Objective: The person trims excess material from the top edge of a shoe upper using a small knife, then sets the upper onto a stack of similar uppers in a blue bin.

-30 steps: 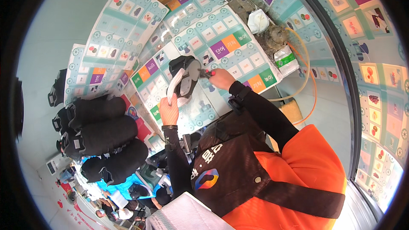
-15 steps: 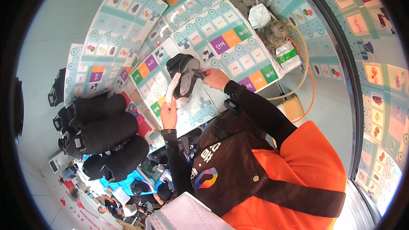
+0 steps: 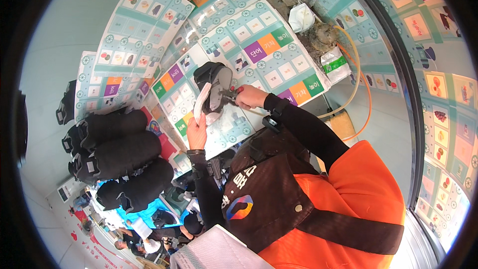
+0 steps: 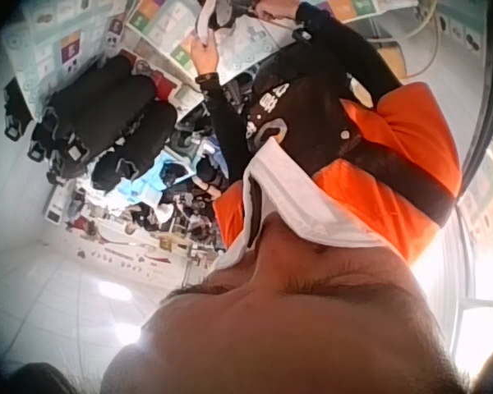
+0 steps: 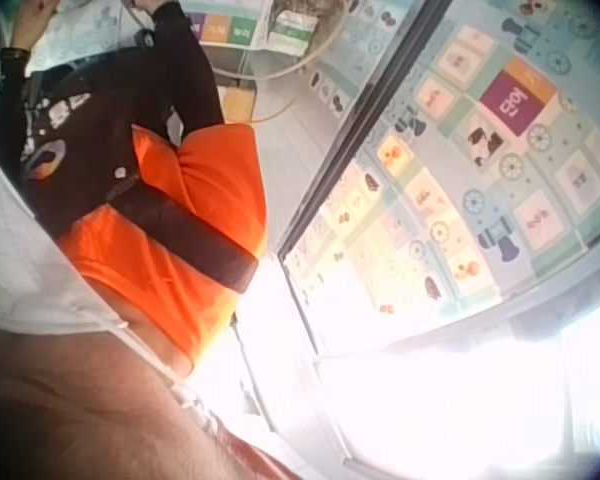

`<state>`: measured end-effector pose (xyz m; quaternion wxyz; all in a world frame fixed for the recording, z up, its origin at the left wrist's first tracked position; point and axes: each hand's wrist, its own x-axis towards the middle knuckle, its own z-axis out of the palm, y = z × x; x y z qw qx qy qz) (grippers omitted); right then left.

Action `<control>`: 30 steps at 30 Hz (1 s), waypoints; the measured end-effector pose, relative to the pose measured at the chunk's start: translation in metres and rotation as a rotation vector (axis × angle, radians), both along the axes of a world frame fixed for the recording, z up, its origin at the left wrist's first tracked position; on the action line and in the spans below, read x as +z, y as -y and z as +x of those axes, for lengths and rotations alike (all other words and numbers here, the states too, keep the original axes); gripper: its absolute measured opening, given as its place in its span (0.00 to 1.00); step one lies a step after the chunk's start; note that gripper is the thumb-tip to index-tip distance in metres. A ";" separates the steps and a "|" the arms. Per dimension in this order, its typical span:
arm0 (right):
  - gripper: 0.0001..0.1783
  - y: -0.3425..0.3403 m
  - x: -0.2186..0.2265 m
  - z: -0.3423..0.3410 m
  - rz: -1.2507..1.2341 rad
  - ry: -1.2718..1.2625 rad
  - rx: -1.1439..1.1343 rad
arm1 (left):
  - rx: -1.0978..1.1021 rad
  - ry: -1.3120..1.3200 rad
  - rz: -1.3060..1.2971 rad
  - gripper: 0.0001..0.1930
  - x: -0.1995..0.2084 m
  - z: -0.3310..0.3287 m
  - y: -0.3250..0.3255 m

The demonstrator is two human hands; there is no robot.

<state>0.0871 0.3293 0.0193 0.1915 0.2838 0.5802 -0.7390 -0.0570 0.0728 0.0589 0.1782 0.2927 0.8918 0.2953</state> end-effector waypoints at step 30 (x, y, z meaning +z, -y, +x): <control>0.24 -0.010 0.002 0.092 0.355 -0.106 -0.364 | -0.119 0.586 0.130 0.40 -0.072 -0.153 -0.010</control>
